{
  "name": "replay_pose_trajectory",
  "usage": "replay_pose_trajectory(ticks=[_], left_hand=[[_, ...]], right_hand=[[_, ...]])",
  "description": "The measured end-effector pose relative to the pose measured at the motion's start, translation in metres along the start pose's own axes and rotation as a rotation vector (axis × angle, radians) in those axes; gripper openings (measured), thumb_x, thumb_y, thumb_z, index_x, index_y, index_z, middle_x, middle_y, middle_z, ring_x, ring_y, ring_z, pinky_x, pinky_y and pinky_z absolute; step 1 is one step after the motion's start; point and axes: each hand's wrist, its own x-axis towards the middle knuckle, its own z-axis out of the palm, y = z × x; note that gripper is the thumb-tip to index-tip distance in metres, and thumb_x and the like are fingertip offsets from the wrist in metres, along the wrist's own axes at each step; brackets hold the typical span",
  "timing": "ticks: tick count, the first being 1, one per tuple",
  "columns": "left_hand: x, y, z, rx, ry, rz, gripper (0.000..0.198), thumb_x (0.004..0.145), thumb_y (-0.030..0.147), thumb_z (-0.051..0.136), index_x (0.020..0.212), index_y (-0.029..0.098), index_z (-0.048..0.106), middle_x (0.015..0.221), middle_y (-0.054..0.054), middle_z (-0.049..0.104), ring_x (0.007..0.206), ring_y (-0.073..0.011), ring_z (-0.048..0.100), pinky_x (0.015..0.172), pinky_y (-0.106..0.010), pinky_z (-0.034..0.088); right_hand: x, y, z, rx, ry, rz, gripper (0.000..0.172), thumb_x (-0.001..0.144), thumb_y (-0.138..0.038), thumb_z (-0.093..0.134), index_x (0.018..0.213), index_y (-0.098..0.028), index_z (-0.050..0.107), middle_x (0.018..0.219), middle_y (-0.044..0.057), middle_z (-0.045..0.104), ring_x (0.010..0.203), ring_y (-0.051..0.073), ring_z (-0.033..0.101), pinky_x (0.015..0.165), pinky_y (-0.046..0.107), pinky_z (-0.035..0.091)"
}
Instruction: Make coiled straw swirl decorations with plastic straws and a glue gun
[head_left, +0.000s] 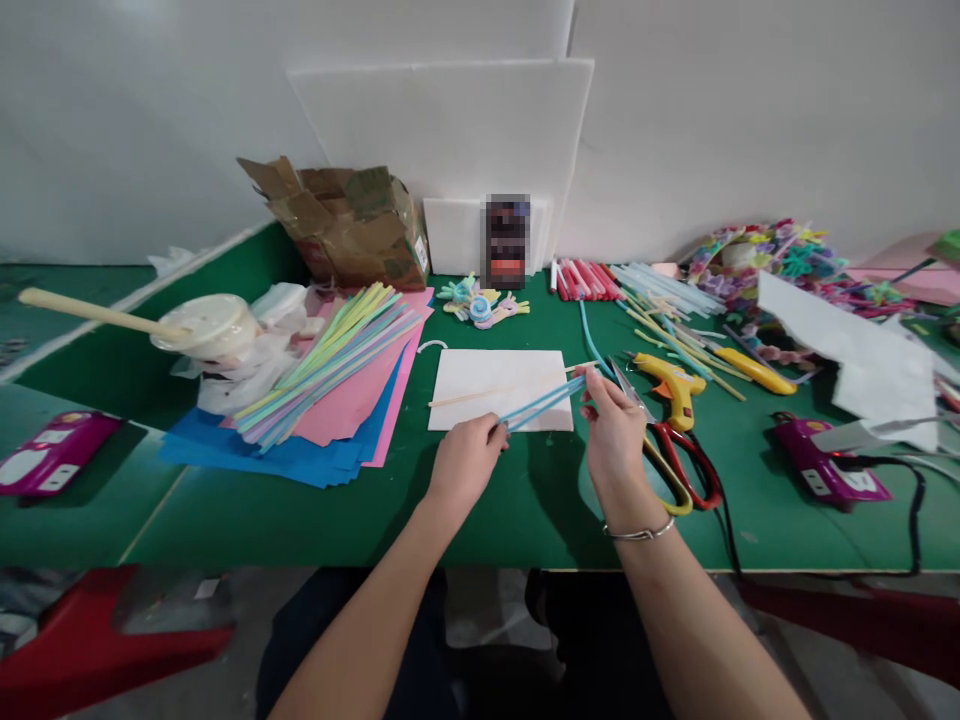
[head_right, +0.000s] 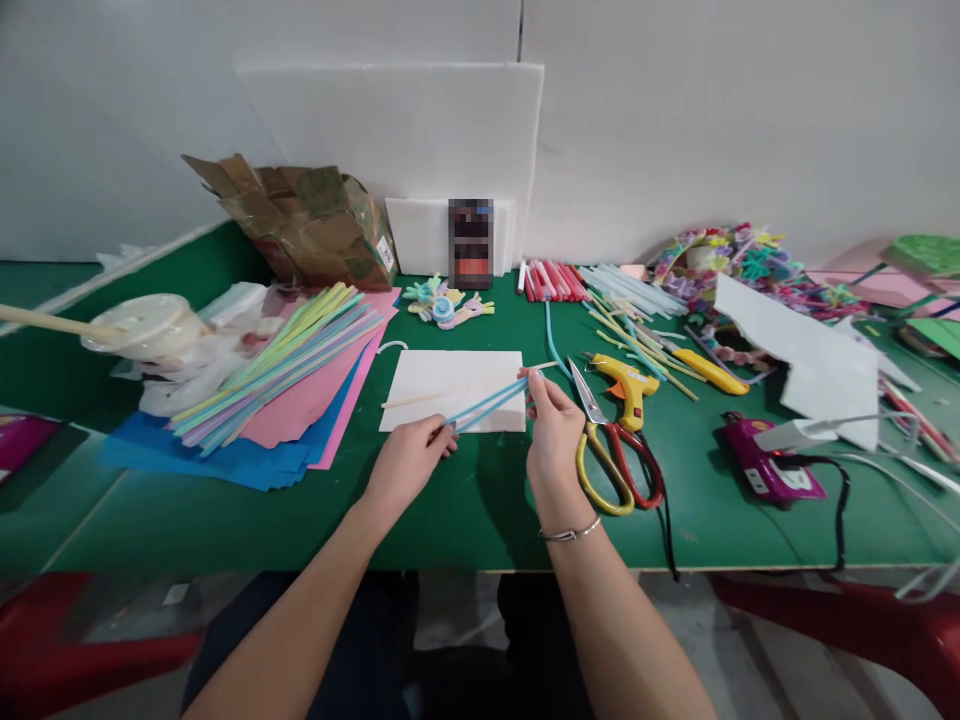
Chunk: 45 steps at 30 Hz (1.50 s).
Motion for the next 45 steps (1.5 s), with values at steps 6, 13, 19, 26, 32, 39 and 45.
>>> replay_pose_trajectory(ticks=[6, 13, 19, 26, 32, 39, 45], left_hand=[[-0.009, 0.01, -0.005, 0.222, 0.06, 0.115, 0.026, 0.077, 0.018, 0.051, 0.053, 0.02, 0.042, 0.049, 0.001, 0.042, 0.041, -0.0123, 0.036, 0.047, -0.026, 0.019], [-0.015, 0.01, -0.007, 0.038, -0.109, 0.207, 0.023, 0.075, 0.018, 0.055, 0.054, 0.022, 0.046, 0.04, 0.005, 0.033, 0.035, -0.0097, 0.022, 0.045, -0.026, 0.019], [-0.006, 0.006, -0.013, -0.273, -0.315, 0.11, 0.019, 0.083, 0.033, 0.049, 0.076, 0.02, 0.062, 0.079, -0.004, 0.067, 0.074, -0.0185, 0.061, 0.063, -0.026, 0.043], [-0.001, 0.008, -0.002, -0.948, -0.284, -0.178, 0.036, 0.08, 0.05, 0.055, 0.093, 0.016, 0.054, 0.093, -0.012, 0.07, 0.083, -0.019, 0.066, 0.073, -0.029, 0.049], [0.002, 0.005, 0.0, -1.096, -0.23, -0.274, 0.023, 0.079, 0.04, 0.06, 0.085, 0.018, 0.055, 0.073, 0.0, 0.065, 0.065, -0.0104, 0.063, 0.059, -0.02, 0.048], [0.005, 0.001, 0.0, -1.23, -0.261, -0.374, 0.02, 0.08, 0.036, 0.061, 0.078, 0.017, 0.053, 0.065, 0.001, 0.061, 0.058, -0.0092, 0.061, 0.052, -0.018, 0.048], [0.0, 0.005, -0.003, -1.269, -0.408, -0.34, 0.024, 0.078, 0.036, 0.063, 0.069, 0.017, 0.052, 0.05, 0.005, 0.051, 0.044, -0.0058, 0.051, 0.047, -0.017, 0.046]], right_hand=[[0.001, 0.003, 0.001, -0.039, -0.014, 0.008, 0.027, 0.059, -0.042, 0.073, 0.07, -0.017, 0.073, 0.068, 0.002, 0.065, 0.052, 0.008, 0.036, 0.047, 0.025, 0.023], [0.002, 0.001, -0.001, -0.07, -0.015, 0.054, 0.026, 0.056, -0.042, 0.073, 0.067, -0.019, 0.073, 0.077, 0.005, 0.069, 0.059, 0.01, 0.046, 0.048, 0.025, 0.026], [0.006, -0.003, -0.003, -0.01, 0.009, 0.035, 0.027, 0.056, -0.041, 0.074, 0.069, -0.018, 0.073, 0.076, 0.004, 0.068, 0.058, 0.009, 0.048, 0.048, 0.023, 0.03], [0.013, -0.002, -0.008, 0.004, 0.057, 0.023, 0.029, 0.056, -0.043, 0.074, 0.072, -0.019, 0.072, 0.079, 0.003, 0.069, 0.063, 0.01, 0.054, 0.05, 0.023, 0.032], [0.015, -0.001, -0.008, -0.021, 0.037, 0.001, 0.03, 0.056, -0.045, 0.073, 0.072, -0.019, 0.073, 0.078, 0.003, 0.069, 0.059, 0.01, 0.052, 0.049, 0.024, 0.031], [0.013, -0.003, -0.008, -0.022, 0.008, 0.027, 0.027, 0.055, -0.043, 0.074, 0.069, -0.019, 0.073, 0.077, 0.002, 0.068, 0.061, 0.009, 0.05, 0.051, 0.024, 0.032], [0.013, -0.002, -0.007, -0.028, -0.025, 0.03, 0.025, 0.056, -0.042, 0.075, 0.068, -0.02, 0.074, 0.078, 0.002, 0.069, 0.066, 0.011, 0.052, 0.053, 0.024, 0.033]])
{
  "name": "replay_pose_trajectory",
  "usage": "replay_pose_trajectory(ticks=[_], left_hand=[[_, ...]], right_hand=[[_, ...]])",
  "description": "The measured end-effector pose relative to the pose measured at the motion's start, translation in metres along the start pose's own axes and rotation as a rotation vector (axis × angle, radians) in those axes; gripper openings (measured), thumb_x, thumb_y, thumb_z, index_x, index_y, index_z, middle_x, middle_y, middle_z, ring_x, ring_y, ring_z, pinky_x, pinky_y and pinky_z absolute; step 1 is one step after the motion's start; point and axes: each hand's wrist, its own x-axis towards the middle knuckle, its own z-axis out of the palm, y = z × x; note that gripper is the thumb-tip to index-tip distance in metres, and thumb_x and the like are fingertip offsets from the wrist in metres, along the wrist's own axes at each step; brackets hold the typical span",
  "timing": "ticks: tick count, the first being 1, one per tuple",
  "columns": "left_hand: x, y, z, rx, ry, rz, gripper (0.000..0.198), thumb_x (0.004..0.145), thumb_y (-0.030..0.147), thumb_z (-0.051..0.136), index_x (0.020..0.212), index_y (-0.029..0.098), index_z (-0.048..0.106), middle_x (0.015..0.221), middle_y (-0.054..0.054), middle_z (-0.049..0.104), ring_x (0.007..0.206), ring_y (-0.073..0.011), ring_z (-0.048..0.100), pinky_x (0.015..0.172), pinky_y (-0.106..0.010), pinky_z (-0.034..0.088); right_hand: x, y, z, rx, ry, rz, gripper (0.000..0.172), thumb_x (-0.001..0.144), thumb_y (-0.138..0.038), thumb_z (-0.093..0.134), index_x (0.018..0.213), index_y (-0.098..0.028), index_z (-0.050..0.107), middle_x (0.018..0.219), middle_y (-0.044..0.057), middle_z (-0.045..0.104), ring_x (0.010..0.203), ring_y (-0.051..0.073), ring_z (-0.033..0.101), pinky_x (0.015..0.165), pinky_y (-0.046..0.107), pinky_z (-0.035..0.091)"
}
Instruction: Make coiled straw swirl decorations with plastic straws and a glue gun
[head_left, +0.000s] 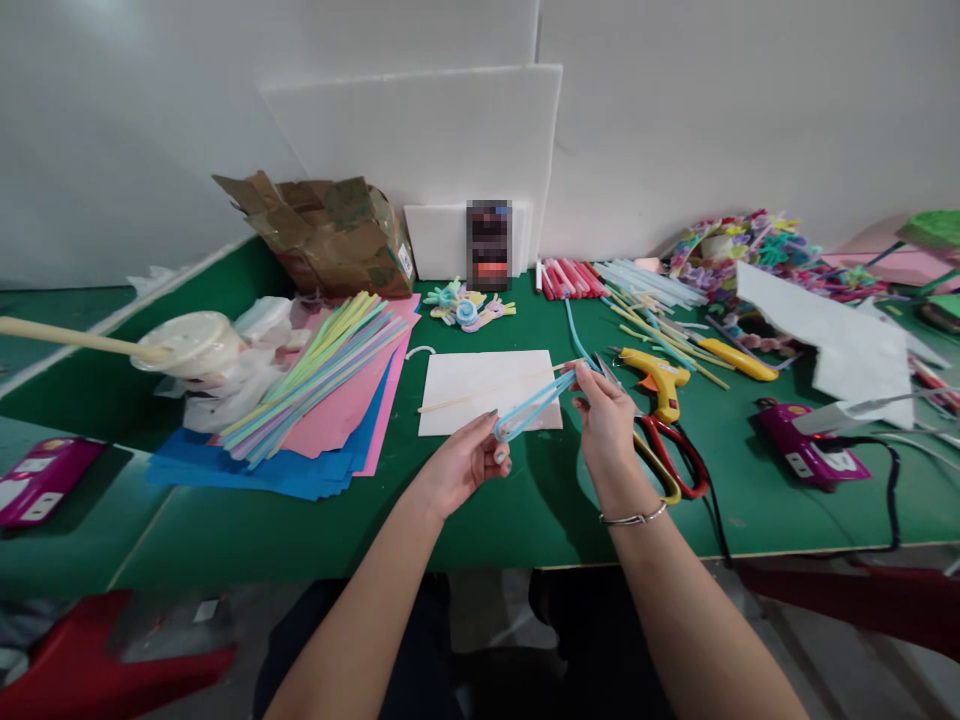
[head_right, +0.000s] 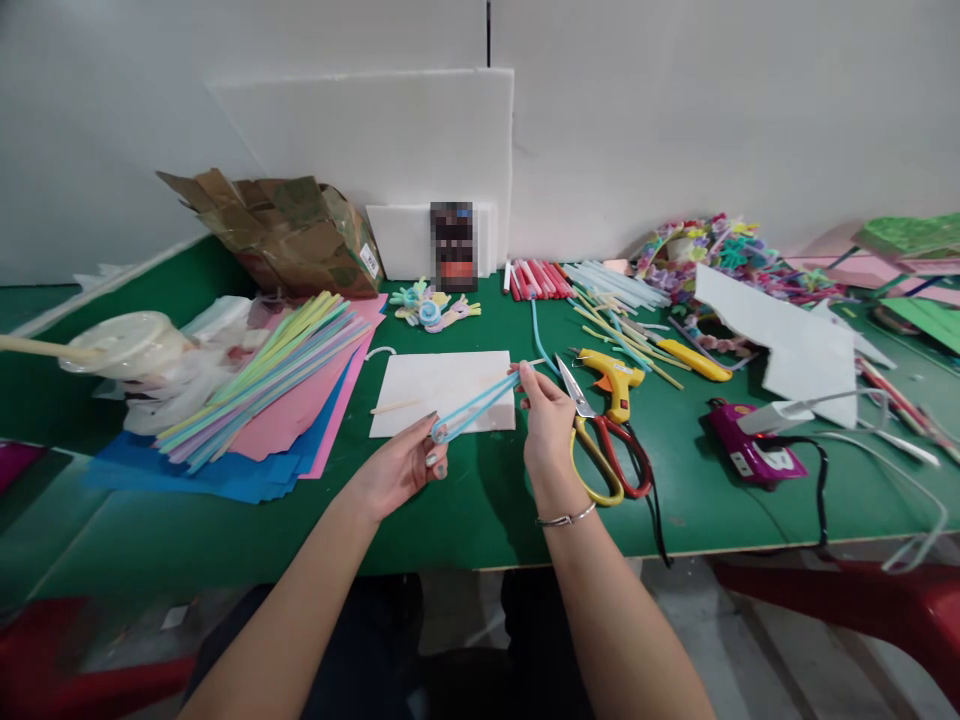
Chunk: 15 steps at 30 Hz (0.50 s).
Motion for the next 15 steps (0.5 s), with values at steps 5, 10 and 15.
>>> replay_pose_trajectory(ticks=[5, 10, 15], left_hand=[[-0.0008, 0.0009, 0.0053, 0.093, 0.104, -0.055, 0.021, 0.082, 0.03, 0.059, 0.069, 0.015, 0.052, 0.054, 0.002, 0.056, 0.047, -0.0074, 0.057, 0.048, -0.017, 0.048], [0.0021, -0.0015, 0.0073, 0.152, 0.188, -0.045, 0.016, 0.081, 0.023, 0.061, 0.07, 0.015, 0.052, 0.056, 0.001, 0.06, 0.047, -0.0071, 0.058, 0.049, -0.016, 0.047], [0.004, -0.0049, 0.0052, 0.193, 0.167, -0.025, 0.026, 0.075, 0.028, 0.067, 0.064, 0.016, 0.046, 0.055, 0.003, 0.06, 0.048, -0.0069, 0.059, 0.048, -0.014, 0.046]], right_hand=[[0.0006, 0.0002, -0.0003, -0.014, -0.004, -0.045, 0.025, 0.057, -0.042, 0.074, 0.068, -0.02, 0.074, 0.077, 0.002, 0.069, 0.066, 0.011, 0.051, 0.054, 0.024, 0.034], [0.0016, -0.0006, -0.0016, -0.046, 0.016, -0.096, 0.026, 0.059, -0.043, 0.073, 0.068, -0.019, 0.074, 0.072, 0.002, 0.067, 0.063, 0.011, 0.048, 0.053, 0.025, 0.032], [0.0025, -0.0028, -0.0026, -0.017, -0.001, -0.084, 0.022, 0.058, -0.04, 0.073, 0.067, -0.019, 0.074, 0.072, 0.002, 0.067, 0.063, 0.01, 0.047, 0.054, 0.024, 0.032]])
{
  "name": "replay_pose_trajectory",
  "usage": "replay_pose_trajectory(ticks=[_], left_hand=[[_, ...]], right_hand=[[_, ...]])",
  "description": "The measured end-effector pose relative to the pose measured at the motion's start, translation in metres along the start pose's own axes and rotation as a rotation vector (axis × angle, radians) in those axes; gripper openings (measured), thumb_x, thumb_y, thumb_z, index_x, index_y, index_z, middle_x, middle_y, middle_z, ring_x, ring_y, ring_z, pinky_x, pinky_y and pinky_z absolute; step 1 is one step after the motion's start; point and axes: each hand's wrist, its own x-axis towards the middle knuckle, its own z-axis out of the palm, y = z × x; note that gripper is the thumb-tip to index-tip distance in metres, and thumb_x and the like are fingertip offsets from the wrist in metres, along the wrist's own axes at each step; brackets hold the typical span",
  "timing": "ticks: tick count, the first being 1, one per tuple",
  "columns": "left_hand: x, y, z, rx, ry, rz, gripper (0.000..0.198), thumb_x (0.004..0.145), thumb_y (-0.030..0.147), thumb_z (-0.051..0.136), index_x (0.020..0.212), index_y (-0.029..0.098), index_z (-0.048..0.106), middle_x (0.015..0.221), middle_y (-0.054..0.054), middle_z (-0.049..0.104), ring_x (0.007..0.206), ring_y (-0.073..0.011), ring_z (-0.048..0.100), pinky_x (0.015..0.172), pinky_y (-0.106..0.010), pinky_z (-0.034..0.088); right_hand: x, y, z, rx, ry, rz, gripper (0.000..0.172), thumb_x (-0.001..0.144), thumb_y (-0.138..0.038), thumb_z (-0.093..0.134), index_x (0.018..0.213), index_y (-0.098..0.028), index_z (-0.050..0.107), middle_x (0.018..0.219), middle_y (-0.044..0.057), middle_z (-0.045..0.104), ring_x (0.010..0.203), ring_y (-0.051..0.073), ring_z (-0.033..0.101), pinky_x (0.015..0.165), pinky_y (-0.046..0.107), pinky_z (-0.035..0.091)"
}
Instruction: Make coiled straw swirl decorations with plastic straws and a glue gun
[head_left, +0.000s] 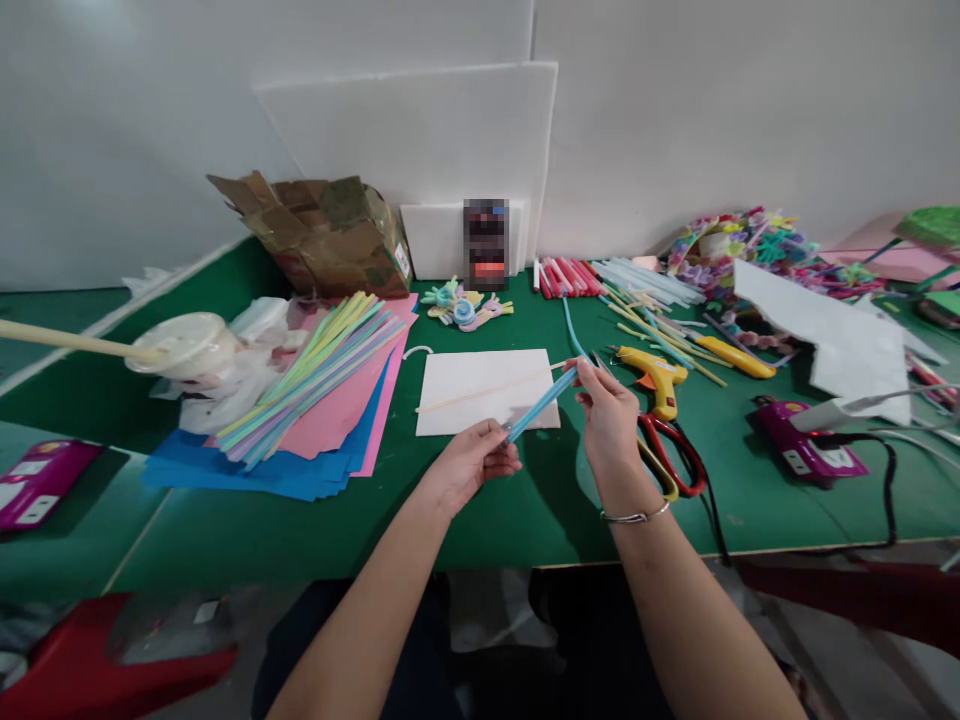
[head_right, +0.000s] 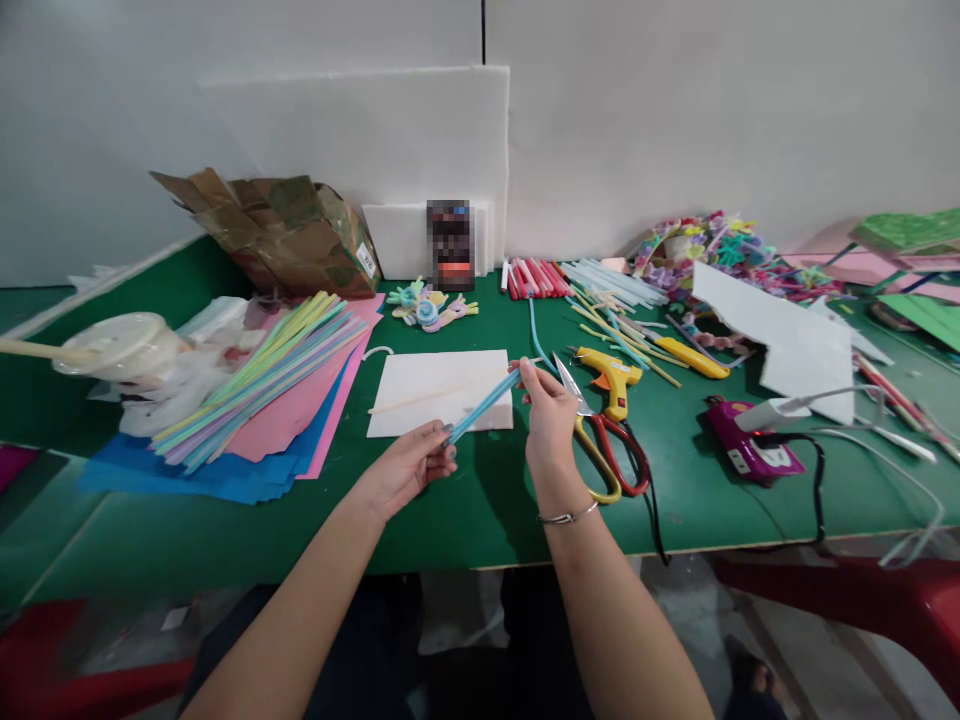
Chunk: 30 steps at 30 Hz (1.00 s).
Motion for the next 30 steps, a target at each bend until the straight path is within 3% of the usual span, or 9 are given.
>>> replay_pose_trajectory(ticks=[9, 19, 30], left_hand=[[0.0004, 0.0001, -0.0022, 0.028, -0.042, 0.078, 0.028, 0.072, 0.033, 0.07, 0.07, 0.017, 0.047, 0.058, 0.003, 0.065, 0.054, -0.0083, 0.064, 0.052, -0.015, 0.05], [-0.0013, 0.0009, -0.0013, 0.04, -0.044, 0.082, 0.026, 0.075, 0.028, 0.068, 0.068, 0.017, 0.046, 0.062, 0.0, 0.068, 0.059, -0.0103, 0.067, 0.057, -0.017, 0.051], [-0.0006, -0.0015, -0.004, 0.077, -0.066, 0.073, 0.032, 0.068, 0.036, 0.073, 0.067, 0.017, 0.047, 0.063, 0.0, 0.068, 0.062, -0.0119, 0.067, 0.059, -0.019, 0.052]], right_hand=[[0.0026, -0.0001, -0.0016, 0.016, -0.038, 0.037, 0.022, 0.058, -0.04, 0.073, 0.067, -0.02, 0.074, 0.075, 0.003, 0.068, 0.065, 0.01, 0.048, 0.054, 0.024, 0.031], [0.0034, -0.0004, -0.0013, 0.028, -0.031, 0.06, 0.023, 0.055, -0.04, 0.075, 0.065, -0.02, 0.073, 0.074, 0.002, 0.067, 0.065, 0.01, 0.048, 0.053, 0.023, 0.031], [0.0026, -0.0034, 0.0002, 0.036, -0.027, 0.066, 0.02, 0.055, -0.038, 0.074, 0.064, -0.021, 0.073, 0.075, 0.002, 0.068, 0.065, 0.011, 0.05, 0.053, 0.024, 0.032]])
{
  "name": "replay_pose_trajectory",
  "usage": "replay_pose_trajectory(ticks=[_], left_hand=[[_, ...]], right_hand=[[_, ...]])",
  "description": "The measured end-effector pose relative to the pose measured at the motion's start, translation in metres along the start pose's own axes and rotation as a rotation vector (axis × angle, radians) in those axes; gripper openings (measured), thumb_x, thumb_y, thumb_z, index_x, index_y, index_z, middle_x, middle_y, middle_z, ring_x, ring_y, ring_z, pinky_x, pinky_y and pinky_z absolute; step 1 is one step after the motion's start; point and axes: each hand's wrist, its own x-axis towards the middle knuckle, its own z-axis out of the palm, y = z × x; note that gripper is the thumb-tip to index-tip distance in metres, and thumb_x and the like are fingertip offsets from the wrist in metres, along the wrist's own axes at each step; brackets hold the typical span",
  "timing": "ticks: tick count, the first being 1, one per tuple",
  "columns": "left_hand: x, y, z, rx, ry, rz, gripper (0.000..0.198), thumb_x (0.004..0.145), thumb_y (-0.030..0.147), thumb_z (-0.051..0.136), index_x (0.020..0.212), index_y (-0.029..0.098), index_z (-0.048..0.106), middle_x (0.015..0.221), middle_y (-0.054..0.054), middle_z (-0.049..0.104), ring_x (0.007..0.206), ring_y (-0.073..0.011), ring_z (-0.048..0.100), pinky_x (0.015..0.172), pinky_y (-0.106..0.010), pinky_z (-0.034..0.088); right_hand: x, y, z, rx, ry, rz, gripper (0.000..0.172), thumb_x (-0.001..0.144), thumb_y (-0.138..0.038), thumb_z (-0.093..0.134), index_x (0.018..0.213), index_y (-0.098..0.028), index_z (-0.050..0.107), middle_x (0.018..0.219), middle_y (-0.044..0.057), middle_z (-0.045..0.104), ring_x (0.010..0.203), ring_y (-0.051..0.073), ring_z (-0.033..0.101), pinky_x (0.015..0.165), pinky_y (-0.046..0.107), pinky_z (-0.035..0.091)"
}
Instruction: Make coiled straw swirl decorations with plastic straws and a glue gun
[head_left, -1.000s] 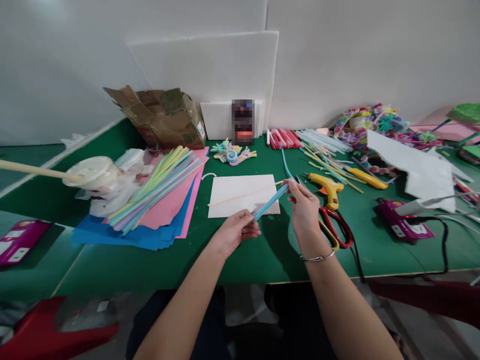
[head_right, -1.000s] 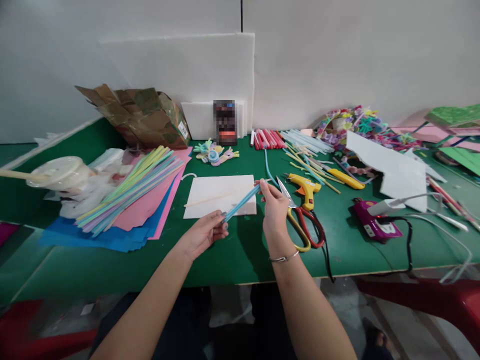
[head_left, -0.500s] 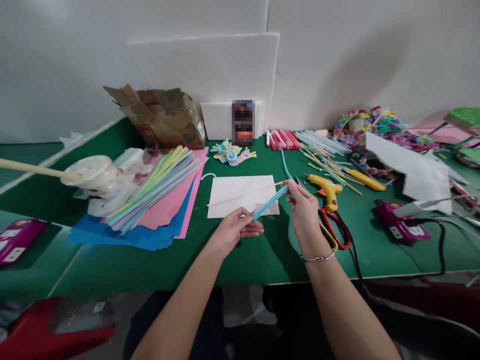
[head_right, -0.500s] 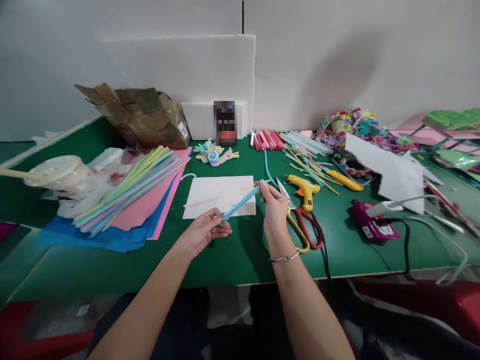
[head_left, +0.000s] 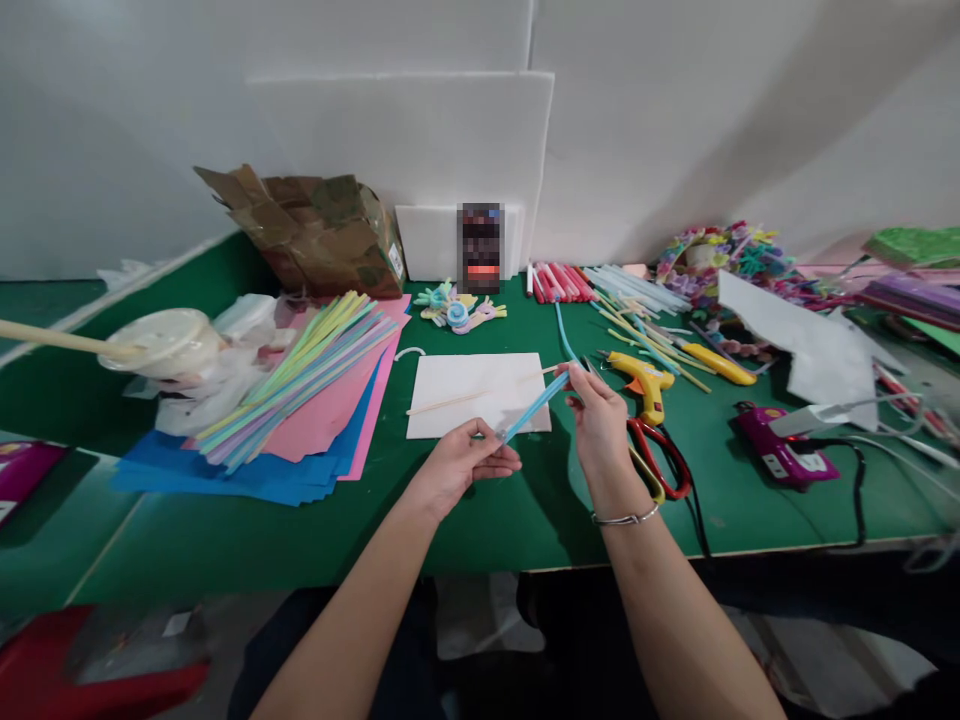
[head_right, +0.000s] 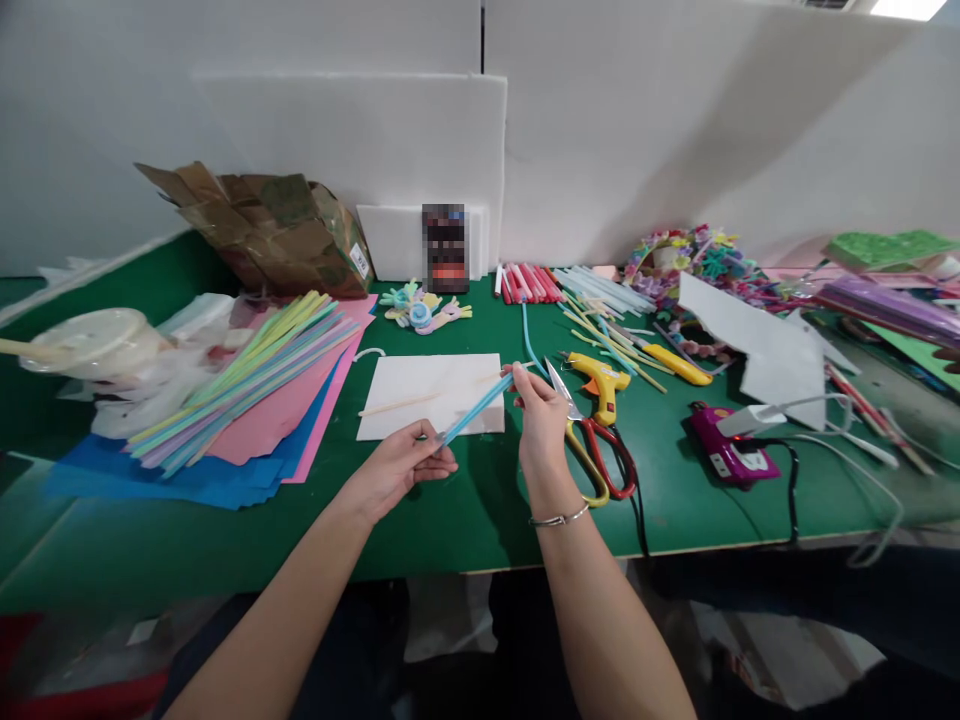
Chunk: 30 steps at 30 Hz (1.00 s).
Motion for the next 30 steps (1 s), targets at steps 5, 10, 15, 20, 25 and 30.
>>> replay_pose_trajectory(ticks=[5, 10, 15, 20, 25, 30], left_hand=[[0.001, 0.0, -0.001, -0.028, 0.033, 0.014, 0.034, 0.066, 0.038, 0.074, 0.07, 0.018, 0.047, 0.062, 0.0, 0.069, 0.061, -0.0115, 0.067, 0.059, -0.019, 0.052], [0.002, 0.001, -0.001, -0.009, 0.022, 0.016, 0.032, 0.068, 0.037, 0.073, 0.072, 0.018, 0.047, 0.064, -0.001, 0.069, 0.063, -0.0121, 0.067, 0.062, -0.02, 0.052], [-0.002, 0.004, 0.002, 0.086, -0.012, 0.032, 0.027, 0.076, 0.04, 0.064, 0.083, 0.017, 0.052, 0.069, -0.004, 0.07, 0.066, -0.0148, 0.067, 0.065, -0.025, 0.052], [-0.01, 0.007, 0.008, 0.168, -0.113, 0.005, 0.041, 0.083, 0.051, 0.05, 0.097, 0.014, 0.059, 0.062, -0.004, 0.065, 0.059, -0.0155, 0.064, 0.059, -0.027, 0.051], [-0.011, 0.005, 0.007, 0.218, -0.167, -0.046, 0.048, 0.086, 0.056, 0.038, 0.089, 0.013, 0.06, 0.052, 0.001, 0.055, 0.042, -0.0094, 0.049, 0.042, -0.02, 0.04], [-0.007, 0.0, 0.005, 0.185, -0.164, -0.004, 0.043, 0.088, 0.053, 0.034, 0.084, 0.015, 0.056, 0.045, 0.005, 0.044, 0.033, -0.0056, 0.031, 0.035, -0.017, 0.025]], right_hand=[[0.002, 0.002, 0.001, 0.014, -0.001, -0.01, 0.022, 0.055, -0.039, 0.075, 0.064, -0.02, 0.073, 0.073, 0.003, 0.068, 0.062, 0.01, 0.05, 0.05, 0.023, 0.033], [0.003, 0.001, 0.001, 0.01, -0.003, -0.001, 0.022, 0.054, -0.04, 0.075, 0.063, -0.02, 0.073, 0.072, 0.003, 0.068, 0.061, 0.01, 0.048, 0.05, 0.024, 0.032], [0.003, 0.001, 0.002, -0.004, -0.011, 0.005, 0.022, 0.055, -0.04, 0.074, 0.064, -0.02, 0.073, 0.073, 0.004, 0.068, 0.062, 0.011, 0.049, 0.051, 0.025, 0.032], [0.0, 0.002, 0.002, -0.05, -0.097, 0.019, 0.021, 0.059, -0.041, 0.073, 0.066, -0.021, 0.073, 0.076, 0.003, 0.069, 0.066, 0.012, 0.051, 0.055, 0.025, 0.033], [-0.002, 0.002, 0.001, -0.141, -0.282, 0.037, 0.019, 0.063, -0.042, 0.07, 0.066, -0.023, 0.074, 0.074, 0.002, 0.069, 0.067, 0.013, 0.05, 0.058, 0.026, 0.034], [-0.015, 0.001, 0.01, -0.219, -0.502, 0.027, 0.017, 0.067, -0.04, 0.068, 0.065, -0.024, 0.074, 0.069, 0.001, 0.067, 0.064, 0.013, 0.048, 0.06, 0.027, 0.034]])
